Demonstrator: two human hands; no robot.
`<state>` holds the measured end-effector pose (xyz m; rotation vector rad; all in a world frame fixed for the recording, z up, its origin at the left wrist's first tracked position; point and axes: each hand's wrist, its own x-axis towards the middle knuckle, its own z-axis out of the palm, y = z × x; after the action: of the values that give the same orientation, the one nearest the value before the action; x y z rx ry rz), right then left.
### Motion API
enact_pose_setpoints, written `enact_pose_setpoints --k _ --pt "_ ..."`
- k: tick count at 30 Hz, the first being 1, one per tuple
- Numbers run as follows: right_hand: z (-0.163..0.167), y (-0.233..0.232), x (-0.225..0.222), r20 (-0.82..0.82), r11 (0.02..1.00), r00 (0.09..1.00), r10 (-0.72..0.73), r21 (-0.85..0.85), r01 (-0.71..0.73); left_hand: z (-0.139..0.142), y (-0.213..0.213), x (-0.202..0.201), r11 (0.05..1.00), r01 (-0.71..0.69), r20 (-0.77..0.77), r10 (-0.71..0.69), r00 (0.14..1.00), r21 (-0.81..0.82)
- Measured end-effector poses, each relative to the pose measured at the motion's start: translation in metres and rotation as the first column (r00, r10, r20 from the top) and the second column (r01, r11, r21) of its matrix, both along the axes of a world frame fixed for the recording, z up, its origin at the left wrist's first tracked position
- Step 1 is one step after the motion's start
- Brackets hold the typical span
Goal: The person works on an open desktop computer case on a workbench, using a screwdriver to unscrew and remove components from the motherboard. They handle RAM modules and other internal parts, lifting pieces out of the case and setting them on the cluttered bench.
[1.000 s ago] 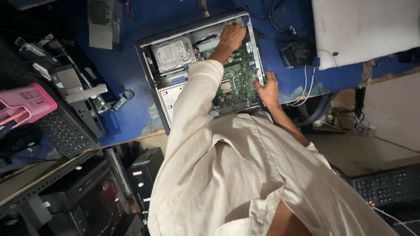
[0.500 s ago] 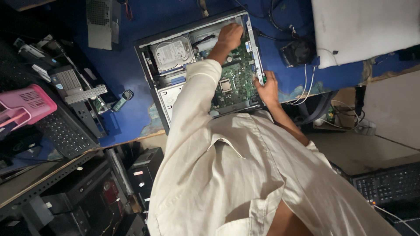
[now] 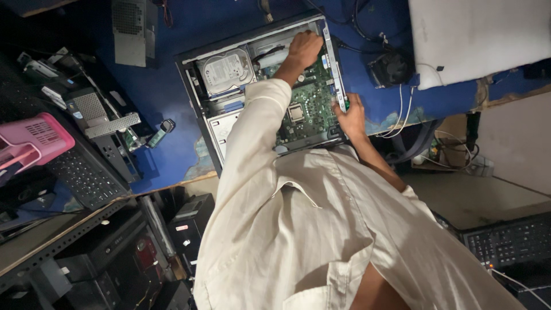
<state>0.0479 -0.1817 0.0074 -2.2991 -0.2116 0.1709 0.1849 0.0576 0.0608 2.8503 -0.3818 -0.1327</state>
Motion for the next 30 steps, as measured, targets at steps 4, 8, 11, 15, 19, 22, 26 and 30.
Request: enact_pose_setpoints --k 4,8,11,15,19,22,26,30 --pt "-0.004 -0.001 -0.001 -0.022 1.000 1.000 -0.013 -0.010 0.013 0.003 0.005 0.005 0.999 -0.038 0.052 0.039 0.998 -0.012" --pt "-0.004 -0.002 0.000 -0.011 1.000 1.000 -0.003 -0.013 0.003 0.003 0.009 0.006 0.998 -0.049 0.020 0.050 0.999 -0.033" --pt "-0.003 -0.002 0.000 -0.017 1.000 1.000 -0.006 -0.013 0.005 0.000 0.009 0.003 0.997 -0.028 -0.056 0.024 0.998 -0.075" --pt "-0.001 -0.001 0.000 0.012 1.000 1.000 -0.002 -0.001 0.002 -0.003 0.007 0.001 0.992 -0.055 -0.061 0.048 0.997 -0.112" --pt "0.002 0.000 0.000 0.010 1.000 1.000 -0.005 -0.002 0.005 -0.003 0.006 0.001 0.993 -0.051 -0.031 0.048 0.998 -0.104" --pt "0.001 0.000 0.000 -0.010 1.000 1.000 -0.015 0.000 0.015 -0.003 0.004 -0.002 0.989 -0.064 0.071 0.074 0.995 -0.135" --pt "-0.006 -0.002 0.000 -0.016 1.000 1.000 -0.019 -0.014 0.018 -0.004 0.001 -0.005 0.999 -0.028 -0.045 0.027 0.999 -0.024" --pt "-0.011 -0.003 0.002 0.032 0.999 0.999 0.011 -0.039 -0.009 -0.009 -0.004 -0.008 0.998 -0.060 0.078 0.061 0.995 -0.015"
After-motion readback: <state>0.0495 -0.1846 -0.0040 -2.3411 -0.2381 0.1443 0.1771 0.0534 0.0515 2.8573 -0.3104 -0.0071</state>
